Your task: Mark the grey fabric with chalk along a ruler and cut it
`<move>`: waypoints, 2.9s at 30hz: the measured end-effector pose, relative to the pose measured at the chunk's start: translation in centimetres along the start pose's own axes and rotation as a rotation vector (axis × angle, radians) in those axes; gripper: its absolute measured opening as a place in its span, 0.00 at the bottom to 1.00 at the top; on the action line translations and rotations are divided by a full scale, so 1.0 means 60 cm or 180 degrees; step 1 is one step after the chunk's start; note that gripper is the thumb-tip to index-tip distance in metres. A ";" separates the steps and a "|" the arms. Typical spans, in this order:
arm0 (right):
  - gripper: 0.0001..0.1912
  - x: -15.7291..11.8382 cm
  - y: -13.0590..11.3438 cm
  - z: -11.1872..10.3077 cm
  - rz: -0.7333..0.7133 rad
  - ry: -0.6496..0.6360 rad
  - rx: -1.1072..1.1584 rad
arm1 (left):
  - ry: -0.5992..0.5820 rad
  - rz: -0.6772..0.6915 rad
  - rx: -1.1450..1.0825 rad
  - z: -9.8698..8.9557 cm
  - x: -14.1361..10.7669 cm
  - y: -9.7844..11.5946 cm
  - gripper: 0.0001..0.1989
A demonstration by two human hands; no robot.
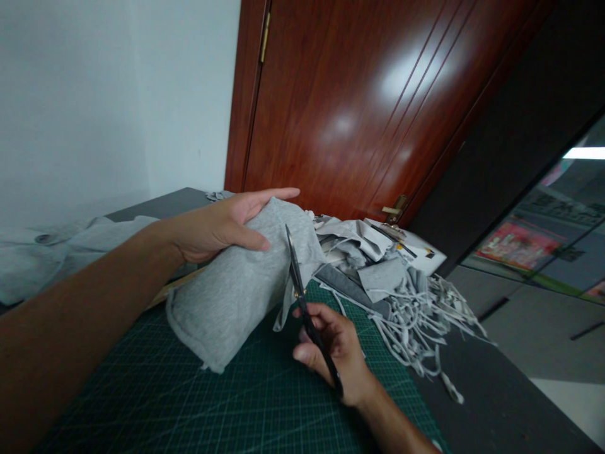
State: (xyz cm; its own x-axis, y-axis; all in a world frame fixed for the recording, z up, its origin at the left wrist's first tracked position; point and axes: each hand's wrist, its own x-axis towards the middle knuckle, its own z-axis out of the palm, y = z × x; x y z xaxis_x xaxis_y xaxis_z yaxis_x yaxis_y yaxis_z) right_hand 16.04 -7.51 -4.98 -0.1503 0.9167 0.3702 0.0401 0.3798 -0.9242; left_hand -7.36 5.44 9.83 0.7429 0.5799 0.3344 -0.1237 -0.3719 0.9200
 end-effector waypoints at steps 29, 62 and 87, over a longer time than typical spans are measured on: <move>0.34 0.001 0.008 0.004 -0.0050 0.0062 0.0057 | -0.0022 -0.0186 0.0319 0.008 -0.001 -0.006 0.62; 0.29 -0.001 -0.003 0.019 0.0053 0.0170 -0.0108 | 0.0116 -0.0241 -0.0157 0.020 0.007 -0.003 0.37; 0.35 -0.004 0.018 0.008 -0.0233 0.0072 0.0292 | 0.0078 -0.0908 -0.0244 0.013 0.012 -0.013 0.13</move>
State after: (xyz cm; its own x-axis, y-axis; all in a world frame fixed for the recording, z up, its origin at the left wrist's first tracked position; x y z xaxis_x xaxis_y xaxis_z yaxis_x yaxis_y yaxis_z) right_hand 15.64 -7.41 -6.12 -0.1272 0.8900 0.4379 -0.0609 0.4337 -0.8990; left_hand -6.21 5.56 9.18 0.7388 0.6709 0.0640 0.0378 -0.1362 0.9900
